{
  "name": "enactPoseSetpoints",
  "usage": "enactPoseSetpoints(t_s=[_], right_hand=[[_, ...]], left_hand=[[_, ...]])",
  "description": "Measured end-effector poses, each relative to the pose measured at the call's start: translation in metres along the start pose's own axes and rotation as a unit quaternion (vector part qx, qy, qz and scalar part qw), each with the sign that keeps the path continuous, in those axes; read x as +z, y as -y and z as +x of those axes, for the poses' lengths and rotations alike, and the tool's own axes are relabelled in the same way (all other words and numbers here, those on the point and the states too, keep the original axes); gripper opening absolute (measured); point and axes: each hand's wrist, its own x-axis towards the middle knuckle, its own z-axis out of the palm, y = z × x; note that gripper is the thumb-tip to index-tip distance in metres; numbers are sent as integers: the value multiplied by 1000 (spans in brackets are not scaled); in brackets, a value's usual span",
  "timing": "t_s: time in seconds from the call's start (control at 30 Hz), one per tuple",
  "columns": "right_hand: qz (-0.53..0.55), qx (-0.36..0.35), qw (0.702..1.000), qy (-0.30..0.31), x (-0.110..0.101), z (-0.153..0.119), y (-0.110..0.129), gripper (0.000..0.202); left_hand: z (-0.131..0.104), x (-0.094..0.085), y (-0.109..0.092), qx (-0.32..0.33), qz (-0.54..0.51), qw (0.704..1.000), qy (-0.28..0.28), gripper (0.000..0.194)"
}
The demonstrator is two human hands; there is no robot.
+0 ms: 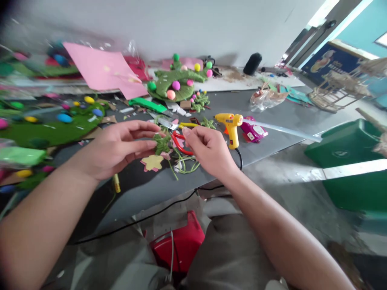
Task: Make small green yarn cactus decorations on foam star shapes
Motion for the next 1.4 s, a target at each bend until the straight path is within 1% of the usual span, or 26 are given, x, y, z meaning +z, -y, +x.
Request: enactPoseSetpoints(t_s=[0.07,0.1,0.17,0.2,0.23,0.27,0.37,0.5,0.6,0.67,0.7,0.73,0.77,0.83,0.9,0.97,1.03,1.13,1.2,1.27,1.3,1.4], right_hand=[[-11,-49,998,37,-2,3,4,25],[-23,-78,994,66,-3,5,6,33],[-69,-144,979,124,-2,6,11,63],[-87,-171,971,144,0,6,13,70],[-96,-191,965,153,3,5,14,70],[-94,-204,962,158,6,3,16,66],[-52,-205,963,168,14,-6,18,52],[-34,-214,959,184,19,-21,23,46],[-33,-220,958,181,18,-26,29,44],[-31,-220,959,174,18,-24,31,43],[-30,-218,961,170,19,-21,31,42],[-31,-214,962,167,20,-19,31,42],[-33,-209,963,166,20,-17,31,42],[-42,-202,965,165,21,-12,30,42],[-54,-196,965,166,22,-9,32,42],[-68,-190,964,172,23,-8,38,42],[-78,-176,965,180,24,-6,45,41],[-66,-148,968,190,29,-3,54,42],[-54,-139,973,177,36,-1,55,44],[-50,-136,976,161,45,1,51,46],[-48,-134,978,154,50,1,47,46],[-25,-129,981,141,64,-2,32,46]], left_hand=[[-6,-1,-9,-8,-18,1000,-5,34],[-10,0,-13,-17,-18,1000,0,35],[-22,1,-20,-8,-24,1000,-7,34],[-29,2,-22,-3,-26,1000,-8,33],[-37,3,-23,5,-29,999,-13,32],[-45,4,-23,12,-30,999,-22,31],[-68,10,-19,19,-30,998,-49,28],[-94,14,-9,21,-29,996,-81,27],[-109,9,-5,31,-33,992,-117,23],[-116,2,-4,56,-8,985,-160,21],[-118,-2,-4,78,37,977,-193,19],[-120,-6,-4,91,86,969,-211,18],[-120,-9,-4,100,133,962,-217,20],[-119,-12,-2,107,207,952,-201,28],[-116,-12,2,117,244,945,-184,35],[-113,-11,6,131,246,944,-179,38],[-110,-9,11,137,222,951,-166,38],[-106,-11,16,140,177,963,-147,29],[-105,-14,20,152,145,966,-152,22],[-104,-18,24,168,123,965,-156,19],[-105,-21,26,176,116,965,-157,21],[-108,-26,37,194,107,962,-158,39]])
